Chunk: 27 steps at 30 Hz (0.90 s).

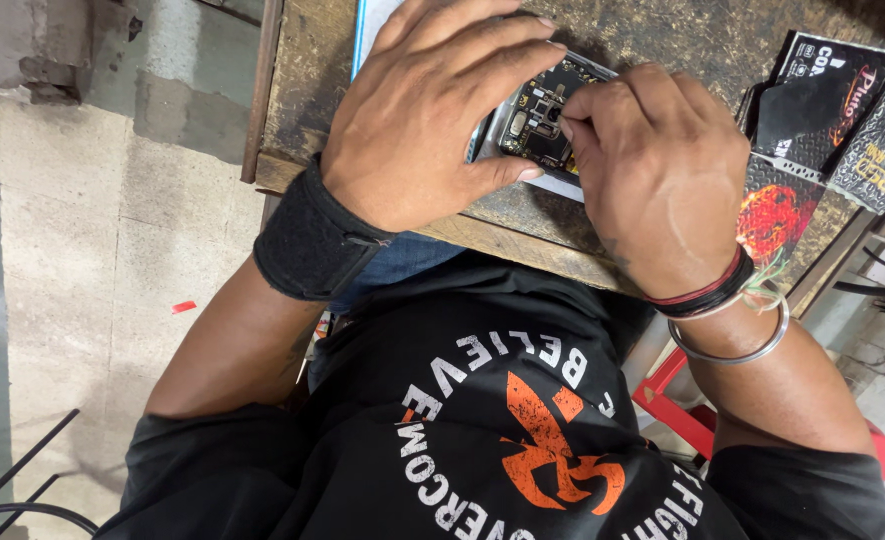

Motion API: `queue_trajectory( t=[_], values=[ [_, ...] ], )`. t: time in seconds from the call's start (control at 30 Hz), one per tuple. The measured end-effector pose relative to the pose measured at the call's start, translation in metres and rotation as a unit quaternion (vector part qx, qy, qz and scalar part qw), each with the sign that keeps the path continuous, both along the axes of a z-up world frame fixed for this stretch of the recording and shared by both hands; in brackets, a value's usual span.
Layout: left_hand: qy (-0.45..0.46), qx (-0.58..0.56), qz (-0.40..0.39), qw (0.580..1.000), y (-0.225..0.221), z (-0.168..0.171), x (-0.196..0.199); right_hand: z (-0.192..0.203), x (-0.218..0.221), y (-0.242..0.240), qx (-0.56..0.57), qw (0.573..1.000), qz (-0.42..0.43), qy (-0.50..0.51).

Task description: The person disassembles a mobile phone by removing the internal components from the chassis, including the battery.

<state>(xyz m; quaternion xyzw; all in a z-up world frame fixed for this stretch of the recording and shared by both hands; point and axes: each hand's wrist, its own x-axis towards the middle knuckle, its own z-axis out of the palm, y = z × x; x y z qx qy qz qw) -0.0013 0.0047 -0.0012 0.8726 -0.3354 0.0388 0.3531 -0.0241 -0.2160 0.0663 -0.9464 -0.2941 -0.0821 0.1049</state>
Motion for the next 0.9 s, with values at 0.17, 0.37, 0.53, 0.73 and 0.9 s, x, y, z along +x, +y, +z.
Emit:
queue_trajectory(
  t=[0.17, 0.37, 0.53, 0.73, 0.9],
  values=[
    [-0.013, 0.009, 0.005, 1.000, -0.001, -0.001, 0.000, -0.001, -0.002, 0.004, -0.027, 0.999, -0.001, -0.021],
    [-0.002, 0.004, 0.000, 1.000, 0.001, -0.001, 0.000, -0.004, -0.006, 0.004, -0.043, 0.998, -0.005, -0.036],
    [-0.002, 0.001, 0.002, 1.000, 0.001, 0.001, 0.000, -0.010, -0.004, -0.003, -0.007, 1.000, -0.005, -0.023],
    [0.002, 0.004, 0.007, 1.000, -0.001, -0.001, -0.001, -0.018, 0.000, -0.011, 0.027, 1.000, -0.003, -0.009],
    [-0.005, 0.003, 0.006, 1.000, -0.001, -0.001, 0.000, -0.011, -0.001, -0.009, 0.027, 1.000, 0.000, -0.007]
  ],
)
